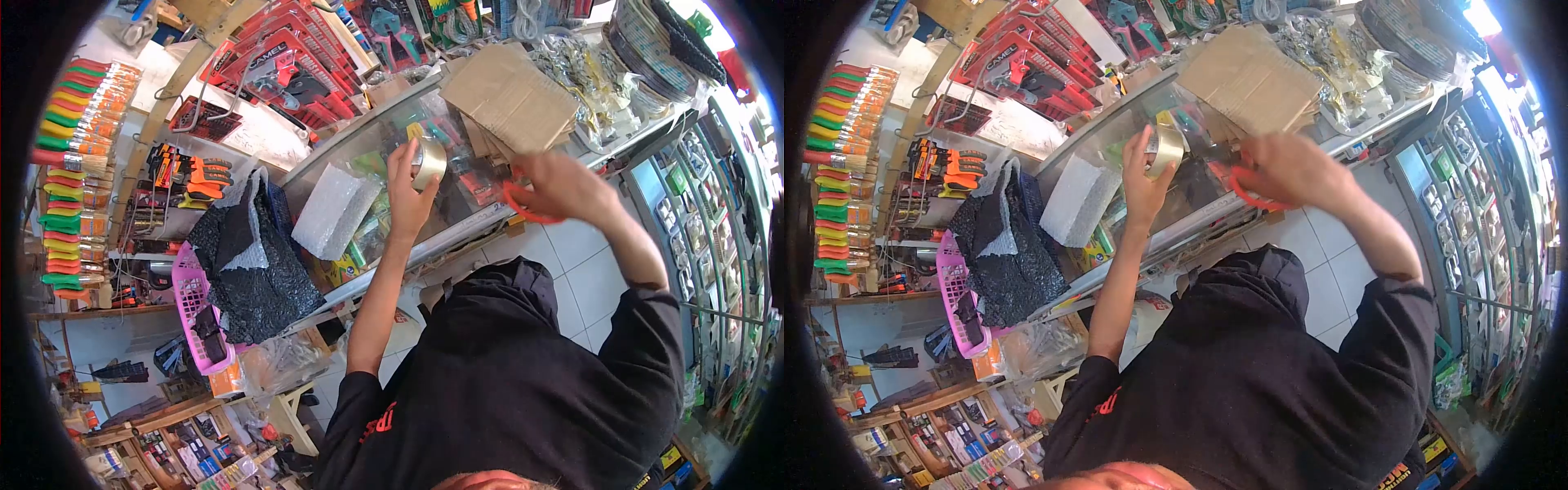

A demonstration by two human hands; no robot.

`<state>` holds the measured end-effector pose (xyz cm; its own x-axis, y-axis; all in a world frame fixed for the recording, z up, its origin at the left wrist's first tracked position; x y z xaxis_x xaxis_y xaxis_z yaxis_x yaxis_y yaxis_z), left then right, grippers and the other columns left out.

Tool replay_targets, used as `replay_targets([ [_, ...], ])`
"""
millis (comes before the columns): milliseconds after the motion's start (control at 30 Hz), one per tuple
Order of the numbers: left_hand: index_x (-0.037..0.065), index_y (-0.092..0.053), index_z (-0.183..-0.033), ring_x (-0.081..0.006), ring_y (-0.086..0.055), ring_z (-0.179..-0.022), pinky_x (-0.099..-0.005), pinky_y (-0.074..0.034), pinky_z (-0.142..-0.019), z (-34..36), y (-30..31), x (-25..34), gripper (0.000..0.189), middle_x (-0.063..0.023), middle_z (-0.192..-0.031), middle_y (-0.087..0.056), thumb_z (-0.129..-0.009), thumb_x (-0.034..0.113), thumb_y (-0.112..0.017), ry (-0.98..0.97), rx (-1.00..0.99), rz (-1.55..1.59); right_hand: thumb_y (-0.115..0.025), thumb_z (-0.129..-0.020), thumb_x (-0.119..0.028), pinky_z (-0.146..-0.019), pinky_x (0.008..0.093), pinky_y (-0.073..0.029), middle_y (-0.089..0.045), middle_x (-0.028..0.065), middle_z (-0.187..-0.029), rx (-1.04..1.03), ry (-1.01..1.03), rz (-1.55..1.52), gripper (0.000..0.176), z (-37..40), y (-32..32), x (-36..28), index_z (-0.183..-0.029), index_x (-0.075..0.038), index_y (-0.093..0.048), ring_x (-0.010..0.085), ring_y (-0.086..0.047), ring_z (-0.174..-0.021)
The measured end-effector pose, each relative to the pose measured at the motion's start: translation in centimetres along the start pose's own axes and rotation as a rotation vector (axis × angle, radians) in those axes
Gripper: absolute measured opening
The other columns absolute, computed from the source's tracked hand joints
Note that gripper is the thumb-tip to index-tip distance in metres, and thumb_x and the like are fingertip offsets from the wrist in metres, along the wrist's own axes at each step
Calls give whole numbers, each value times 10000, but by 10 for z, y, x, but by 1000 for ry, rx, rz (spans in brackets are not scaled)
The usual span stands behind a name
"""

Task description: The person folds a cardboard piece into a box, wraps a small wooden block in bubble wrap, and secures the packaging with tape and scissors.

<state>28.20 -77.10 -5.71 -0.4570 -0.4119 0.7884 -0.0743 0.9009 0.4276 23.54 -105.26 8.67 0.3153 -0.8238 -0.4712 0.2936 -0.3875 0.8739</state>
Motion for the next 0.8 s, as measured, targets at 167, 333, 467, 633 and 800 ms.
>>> replay_targets([
  [167, 59, -494, -1568, -368, -594, -1292, -426, -543, -1026, 3, -2, 11, 776, -182, -1457, -526, -844, -65, -747, -72, -78, -124, -686, -947, -323, -851, 529, -556, -706, 276, -955, 87, -69, -95, 373, 10, -111, 33, -1115, 10, -674, 467, -691, -934],
  [333, 66, -501, -1559, -413, -558, -1329, -460, -508, -1071, 7, -9, 3, 784, -183, -1432, -553, -828, -83, -742, -116, -154, -183, -704, -924, -145, -967, 519, -530, -562, 307, -1261, 330, -60, -139, 554, 0, -167, 34, -1407, 29, -494, 483, -630, -1128],
  [467, 64, -521, -1544, -410, -575, -1303, -467, -485, -1089, 11, -11, -6, 753, -180, -1421, -566, -838, -56, -753, -169, -188, -285, -693, -927, -79, -1004, 533, -514, -508, 313, -1299, 453, -93, -84, 614, -17, -185, 30, -1472, 51, -442, 486, -580, -1201],
  [633, 40, -534, -1526, -365, -593, -1288, -448, -484, -1071, 15, -12, 5, 677, -174, -1389, -598, -887, -24, -750, -152, -140, -196, -649, -886, -28, -986, 555, -479, -483, 294, -1314, 456, -177, 105, 660, -40, -182, 25, -1505, 53, -433, 455, -508, -1227],
  [800, 59, -554, -1522, -280, -592, -1286, -433, -478, -1064, 34, 0, 36, 612, -115, -1450, -597, -938, 39, -736, 232, 54, 487, -674, -952, -212, -890, 476, -444, -544, 182, -1224, 662, -198, 334, 543, -51, -187, 15, -1423, 23, -539, 353, -540, -1070],
])
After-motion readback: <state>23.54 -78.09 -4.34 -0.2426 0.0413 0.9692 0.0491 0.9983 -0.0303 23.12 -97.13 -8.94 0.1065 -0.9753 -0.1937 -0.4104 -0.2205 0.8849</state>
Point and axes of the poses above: each hand's wrist, its own z-axis away from the middle knuckle, its own y-axis out of the back of the hand, x = y × z, the point moved 1 cm from there along -z, towards the middle knuckle
